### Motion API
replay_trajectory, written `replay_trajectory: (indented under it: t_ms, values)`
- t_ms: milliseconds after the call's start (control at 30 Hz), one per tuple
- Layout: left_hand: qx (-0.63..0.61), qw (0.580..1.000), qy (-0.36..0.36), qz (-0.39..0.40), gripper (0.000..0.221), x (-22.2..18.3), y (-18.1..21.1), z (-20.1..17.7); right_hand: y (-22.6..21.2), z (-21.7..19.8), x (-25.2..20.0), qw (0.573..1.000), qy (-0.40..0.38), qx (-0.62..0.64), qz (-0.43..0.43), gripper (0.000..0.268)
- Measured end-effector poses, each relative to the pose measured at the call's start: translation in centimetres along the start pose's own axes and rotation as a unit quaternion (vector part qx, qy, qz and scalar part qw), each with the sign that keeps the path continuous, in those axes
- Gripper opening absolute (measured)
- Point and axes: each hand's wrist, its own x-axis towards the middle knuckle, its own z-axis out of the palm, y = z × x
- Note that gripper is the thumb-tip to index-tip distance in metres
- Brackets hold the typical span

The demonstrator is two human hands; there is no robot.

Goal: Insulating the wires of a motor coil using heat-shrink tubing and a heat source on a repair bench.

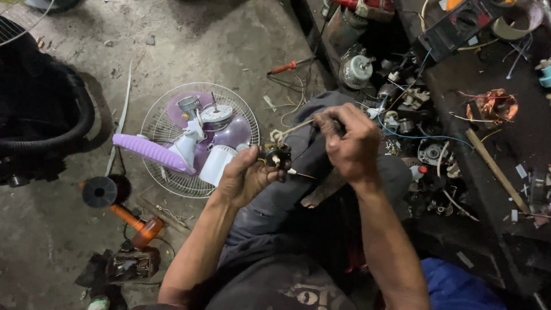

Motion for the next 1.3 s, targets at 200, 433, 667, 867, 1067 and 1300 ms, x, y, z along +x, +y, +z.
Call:
replay_trajectory:
  t_ms: [200, 433, 667, 867, 1067, 1300]
  values:
    - [0.027, 0.999, -0.017, 0.015, 0.055, 0.5, -0.3, -2.0, 2.2, 0.4, -0.8, 1.0, -0.004, -0.006, 0.019, 0.02]
    - [0.271, 0.953, 0.014, 0.134, 0.067, 0.0, 0.0, -0.8, -2.1, -1.5, -0.7, 0.978, -0.116, 0.133, 0.115, 0.019]
    - [0.331, 0.901, 0.077, 0.27, 0.056, 0.1, 1.0, 2.2, -3.9, -2.7, -3.6, 0.973, -0.189, 0.098, 0.09, 0.007]
    - [0.361, 0.883, 0.085, 0.289, 0.054, 0.5, 1.2, 0.9, -6.4, -1.7, -7.2, 0.967, -0.208, 0.099, 0.111, 0.006]
    - [0.37, 0.879, 0.064, 0.293, 0.061, 1.1, 0.5, 0.7, -4.1, -1.8, -7.1, 0.951, -0.166, 0.145, 0.215, 0.031]
    - [0.398, 0.872, 0.046, 0.282, 0.06, 0.9, -0.3, 0.8, -3.4, -0.6, -5.3, 0.935, -0.144, 0.182, 0.268, 0.043]
